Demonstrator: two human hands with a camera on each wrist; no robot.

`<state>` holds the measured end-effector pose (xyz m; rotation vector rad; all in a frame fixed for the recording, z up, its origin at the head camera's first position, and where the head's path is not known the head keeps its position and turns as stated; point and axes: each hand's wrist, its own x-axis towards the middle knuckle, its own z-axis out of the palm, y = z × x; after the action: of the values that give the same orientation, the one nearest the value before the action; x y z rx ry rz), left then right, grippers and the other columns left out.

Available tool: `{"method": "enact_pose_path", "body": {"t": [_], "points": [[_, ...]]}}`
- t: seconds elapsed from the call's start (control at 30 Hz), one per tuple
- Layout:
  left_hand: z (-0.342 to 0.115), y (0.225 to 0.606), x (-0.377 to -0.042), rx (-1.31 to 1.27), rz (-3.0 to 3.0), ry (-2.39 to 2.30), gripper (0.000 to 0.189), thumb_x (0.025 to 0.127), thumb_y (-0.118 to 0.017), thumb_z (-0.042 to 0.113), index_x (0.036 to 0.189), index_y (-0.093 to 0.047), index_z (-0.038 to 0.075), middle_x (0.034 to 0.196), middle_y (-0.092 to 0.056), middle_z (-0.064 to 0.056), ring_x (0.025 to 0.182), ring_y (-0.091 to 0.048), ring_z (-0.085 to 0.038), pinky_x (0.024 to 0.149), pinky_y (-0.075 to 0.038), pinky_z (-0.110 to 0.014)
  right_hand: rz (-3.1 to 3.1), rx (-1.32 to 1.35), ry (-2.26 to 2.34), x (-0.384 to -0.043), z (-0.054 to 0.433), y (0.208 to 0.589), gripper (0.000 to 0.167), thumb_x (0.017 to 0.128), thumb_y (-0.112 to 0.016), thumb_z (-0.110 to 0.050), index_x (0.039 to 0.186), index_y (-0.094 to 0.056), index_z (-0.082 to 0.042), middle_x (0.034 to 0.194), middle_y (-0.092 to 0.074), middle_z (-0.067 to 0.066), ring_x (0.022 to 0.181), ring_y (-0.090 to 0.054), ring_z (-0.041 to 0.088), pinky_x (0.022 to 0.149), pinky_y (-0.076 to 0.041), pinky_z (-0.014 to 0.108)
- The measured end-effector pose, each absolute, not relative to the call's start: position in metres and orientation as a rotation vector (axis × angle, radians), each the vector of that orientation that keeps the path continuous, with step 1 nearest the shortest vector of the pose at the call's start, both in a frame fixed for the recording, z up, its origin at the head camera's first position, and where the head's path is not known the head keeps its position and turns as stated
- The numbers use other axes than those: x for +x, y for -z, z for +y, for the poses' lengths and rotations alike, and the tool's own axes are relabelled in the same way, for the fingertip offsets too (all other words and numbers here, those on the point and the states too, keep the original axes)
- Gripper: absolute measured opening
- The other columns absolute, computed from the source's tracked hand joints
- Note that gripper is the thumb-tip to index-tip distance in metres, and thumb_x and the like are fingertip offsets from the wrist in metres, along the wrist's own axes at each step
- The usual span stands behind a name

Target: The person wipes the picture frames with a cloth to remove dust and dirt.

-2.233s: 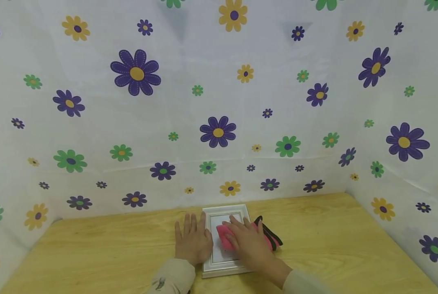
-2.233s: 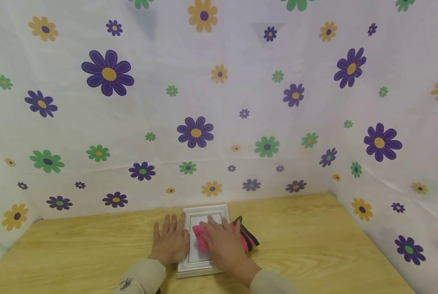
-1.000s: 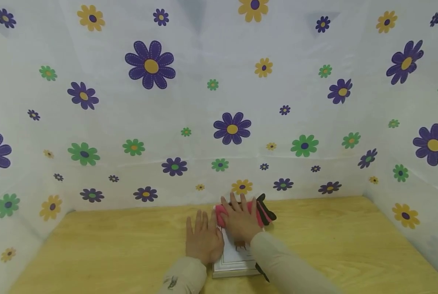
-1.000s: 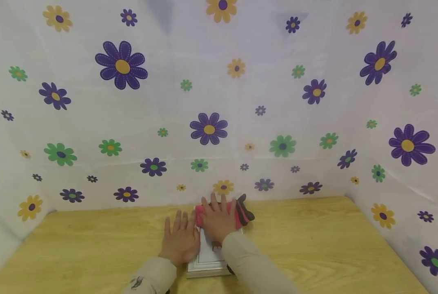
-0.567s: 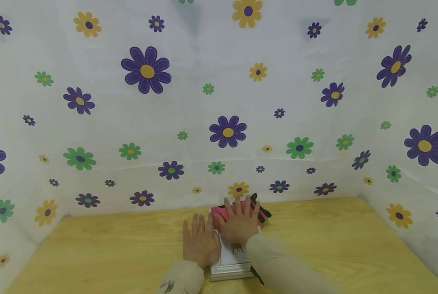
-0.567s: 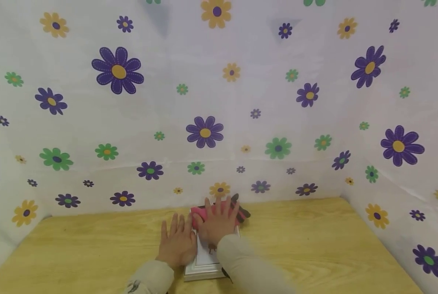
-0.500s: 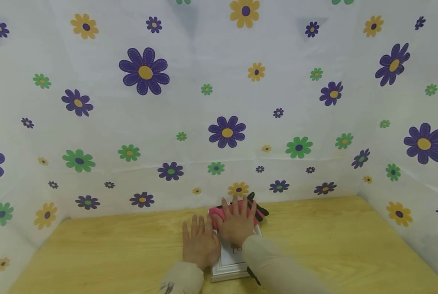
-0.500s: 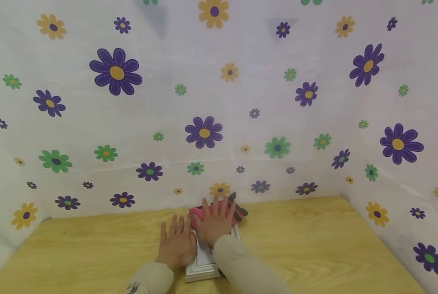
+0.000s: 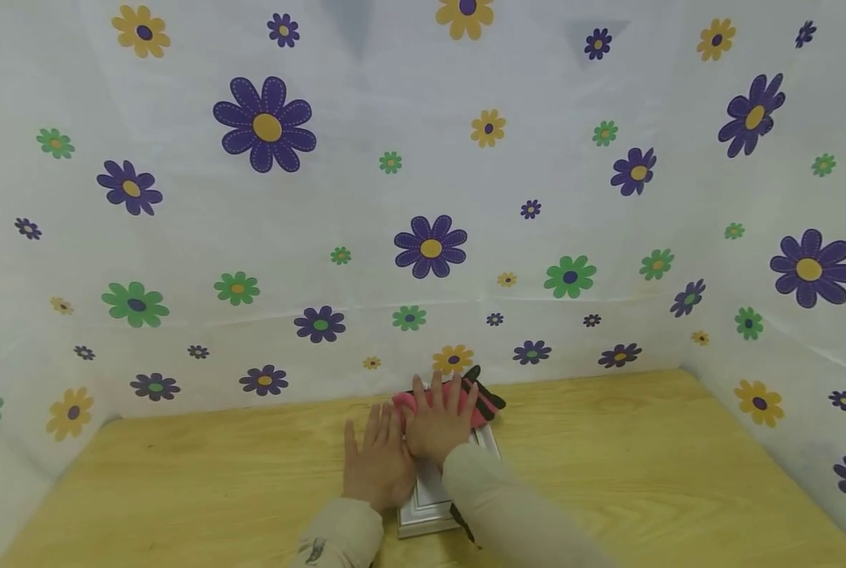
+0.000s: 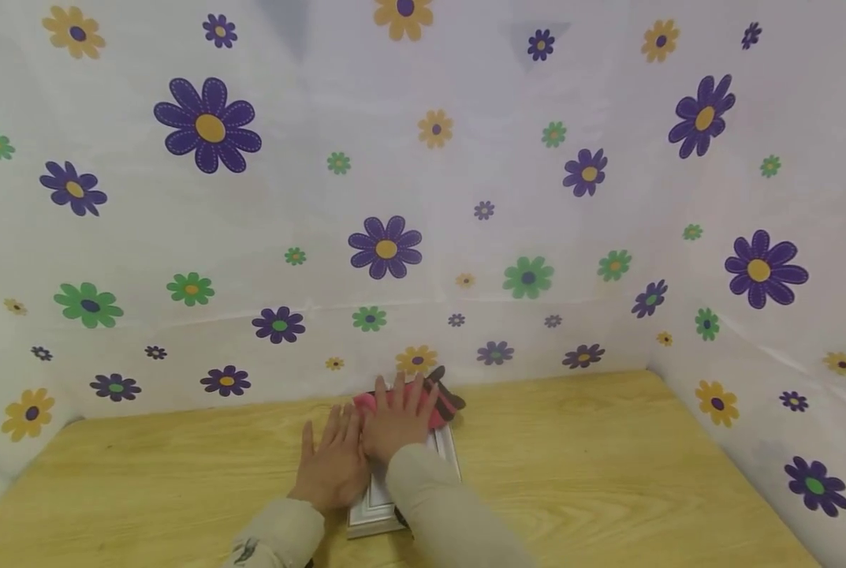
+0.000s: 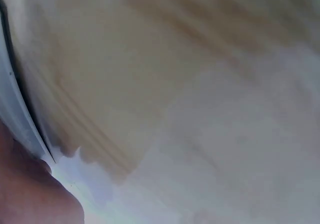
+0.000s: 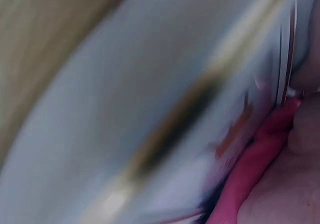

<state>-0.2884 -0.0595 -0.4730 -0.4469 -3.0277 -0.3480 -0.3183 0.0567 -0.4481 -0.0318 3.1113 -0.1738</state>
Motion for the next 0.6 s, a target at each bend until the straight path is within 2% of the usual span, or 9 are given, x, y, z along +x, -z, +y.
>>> {"method": "enact_pose_path", "body": {"t": [0.13, 0.23, 0.47, 0.6], "points": [[-0.056, 0.471, -0.288, -0.421, -3.000, 0.402, 0.054, 0.099, -0.029, 0.024, 0.148, -0.030, 0.000, 0.153, -0.029, -0.012, 0.143, -0.015, -0.027, 0.111, 0.001, -0.057, 3.059, 0.026, 0.124, -0.319, 0.085, 0.443, 0.059, 0.100, -0.038, -0.041, 0.154, -0.019, -0.026, 0.159, -0.008, 0.008, 0.142, 0.003, 0.041, 0.107, 0.004, 0.065], [-0.053, 0.468, -0.289, -0.426, -2.990, 0.435, 0.055, 0.099, -0.029, 0.023, 0.148, -0.029, 0.000, 0.153, -0.029, -0.012, 0.143, -0.016, -0.027, 0.111, 0.000, -0.056, 3.067, 0.108, 0.111, -0.323, 0.102, 0.447, 0.059, 0.100, -0.037, -0.040, 0.154, -0.019, -0.027, 0.159, -0.008, 0.009, 0.142, 0.002, 0.042, 0.106, 0.004, 0.066], [-0.050, 0.470, -0.290, -0.480, -3.031, 0.421, 0.054, 0.099, -0.029, 0.022, 0.147, -0.029, -0.003, 0.154, -0.024, -0.015, 0.144, -0.012, -0.028, 0.110, 0.002, -0.058, 3.092, -0.072, 0.277, -0.320, 0.071, 0.453, 0.057, 0.102, -0.030, -0.043, 0.154, -0.020, -0.021, 0.158, -0.009, 0.013, 0.141, 0.007, 0.042, 0.106, 0.011, 0.062], [-0.049, 0.469, -0.292, -0.461, -3.000, 0.360, 0.055, 0.099, -0.028, 0.024, 0.147, -0.030, -0.002, 0.154, -0.027, -0.013, 0.143, -0.014, -0.027, 0.111, 0.004, -0.056, 3.064, -0.050, 0.243, -0.317, 0.090, 0.444, 0.055, 0.102, -0.031, -0.041, 0.154, -0.020, -0.024, 0.159, -0.008, 0.008, 0.143, 0.007, 0.037, 0.107, 0.011, 0.061]]}}
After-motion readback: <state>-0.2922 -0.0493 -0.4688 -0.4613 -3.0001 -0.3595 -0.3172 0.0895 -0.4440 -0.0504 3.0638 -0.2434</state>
